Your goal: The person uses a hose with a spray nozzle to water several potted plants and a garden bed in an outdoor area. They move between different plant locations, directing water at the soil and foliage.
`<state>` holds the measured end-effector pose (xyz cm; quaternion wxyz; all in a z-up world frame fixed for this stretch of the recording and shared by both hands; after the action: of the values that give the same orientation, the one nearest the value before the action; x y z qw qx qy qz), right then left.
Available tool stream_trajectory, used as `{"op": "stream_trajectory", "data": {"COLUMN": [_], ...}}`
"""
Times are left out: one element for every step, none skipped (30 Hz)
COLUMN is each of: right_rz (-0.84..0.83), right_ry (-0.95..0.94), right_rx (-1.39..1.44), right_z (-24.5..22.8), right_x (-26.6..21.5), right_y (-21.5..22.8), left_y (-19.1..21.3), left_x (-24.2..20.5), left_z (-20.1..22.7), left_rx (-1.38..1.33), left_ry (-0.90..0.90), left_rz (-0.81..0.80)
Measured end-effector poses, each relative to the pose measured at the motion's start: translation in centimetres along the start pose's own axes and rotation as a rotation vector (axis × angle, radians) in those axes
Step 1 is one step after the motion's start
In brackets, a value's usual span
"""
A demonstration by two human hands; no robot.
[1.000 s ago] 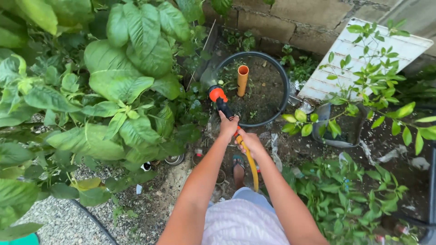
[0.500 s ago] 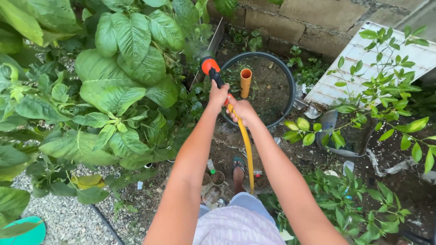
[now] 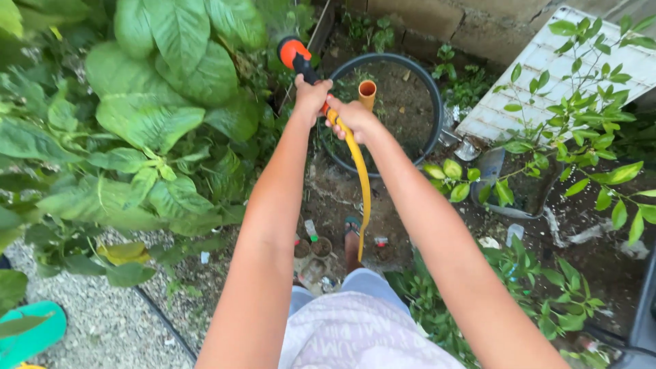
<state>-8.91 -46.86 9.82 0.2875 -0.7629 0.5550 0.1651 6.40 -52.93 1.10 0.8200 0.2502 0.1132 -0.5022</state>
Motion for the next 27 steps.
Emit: {"op": "stream_trajectory", "data": {"right_rz": [0.000, -0.042, -0.084, -0.083, -0.099, -0.116, -0.113, -0.102, -0.089, -0.086, -0.074, -0.061, -0.059, -0.038, -0.017, -0.014, -0.021, -0.029, -0.033, -0.063, -0.098, -0.107, -0.071, -0.033, -0.028, -0.030, -0.030], "right_ry": [-0.010, -0.074, -0.141, -0.156, -0.154, -0.152, -0.163, -0.151, -0.133, -0.138, -0.138, -0.138, -0.139, -0.131, -0.121, -0.119, -0.113, -0.108, -0.101, -0.093, -0.076, -0.061, -0.047, -0.032, -0.018, -0.024, -0.032], "right_rx": [-0.005, -0.003, 0.001, -0.001, -0.002, -0.002, -0.006, -0.020, -0.032, -0.035, -0.023, -0.012, -0.013, -0.021, -0.029, -0.030, -0.038, -0.046, -0.050, -0.046, -0.034, -0.031, -0.072, -0.112, -0.102, -0.104, -0.111], "right_z": [-0.4, -0.5, -0.4, 0.1, 0.4, 0.6, 0.5, 0.3, -0.2, 0.1, 0.1, 0.2, 0.1, -0.1, -0.4, -0.3, -0.3, -0.4, 0.2, 0.6, 0.7, 1.2, 1.6, 2.0, 2.6, 3.4, 4.1], "right_x": [-0.2, -0.5, -0.9, -1.0, -1.0, -1.0, -1.9, -2.8, -3.5, -3.8, -4.1, -4.3, -4.7, -5.1, -5.4, -5.5, -5.5, -5.5, -5.2, -4.9, -4.3, -4.2, -4.1, -3.9, -3.4, -2.9, -2.4], "right_y": [0.2, 0.2, 0.1, 0.3, 0.4, 0.5, 0.4, 0.3, 0.2, 0.3, 0.5, 0.7, 0.7, 1.0, 1.1, 1.4, 1.7, 1.9, 2.5, 3.0, 3.1, 3.2, 3.7, 4.3, 4.6, 4.9, 5.3], "left_y": [0.4, 0.7, 1.2, 1.2, 1.2, 1.2, 1.1, 1.0, 0.8, 0.8, 0.7, 0.6, 0.5, 0.2, -0.1, -0.4, -0.6, -0.7, -1.3, -1.8, -1.9, -1.6, -1.6, -1.7, -1.9, -2.1, -2.4], "left_x": [-1.6, -3.2, -4.9, -5.3, -5.5, -5.7, -6.0, -6.3, -6.4, -6.8, -7.1, -7.4, -8.0, -8.5, -8.9, -9.1, -9.1, -9.1, -8.6, -8.2, -7.4, -8.3, -9.1, -9.9, -9.2, -8.3, -7.5], "left_z": [0.7, 1.8, 2.6, 2.1, 2.0, 1.9, 1.7, 1.4, 1.5, 1.3, 1.5, 1.6, 1.9, 2.1, 2.5, 2.3, 2.3, 2.4, 1.4, 0.7, 0.5, 0.4, 0.4, 0.3, -0.6, -1.7, -2.9], "left_rx": [-0.003, -0.035, -0.064, -0.065, -0.058, -0.052, -0.055, -0.036, -0.016, -0.018, 0.003, 0.024, 0.023, 0.009, -0.005, -0.006, 0.010, 0.026, 0.022, -0.045, -0.104, -0.102, -0.086, -0.070, -0.063, -0.080, -0.102], "left_ry": [0.011, -0.035, -0.077, -0.062, -0.062, -0.063, -0.051, -0.027, -0.009, -0.004, -0.023, -0.042, -0.042, -0.017, 0.005, 0.003, -0.008, -0.019, -0.025, -0.068, -0.121, -0.137, -0.118, -0.100, -0.116, -0.078, -0.038], "left_rz": [0.001, -0.011, -0.022, -0.021, -0.017, -0.012, -0.013, -0.019, -0.027, -0.029, -0.019, -0.009, -0.011, -0.049, -0.086, -0.089, -0.068, -0.047, -0.042, -0.012, 0.020, 0.027, 0.028, 0.030, 0.023, 0.019, 0.015]}}
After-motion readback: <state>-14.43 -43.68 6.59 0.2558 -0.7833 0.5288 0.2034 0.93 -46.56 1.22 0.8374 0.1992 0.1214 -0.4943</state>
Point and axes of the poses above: each hand's wrist, its own x-axis towards the middle knuckle, its own y-axis out of the back of the hand, z = x × y, the point moved 5 cm from there along x, towards the middle knuckle, and after that the axes turned 7 degrees about x, right-handed, at the moved point
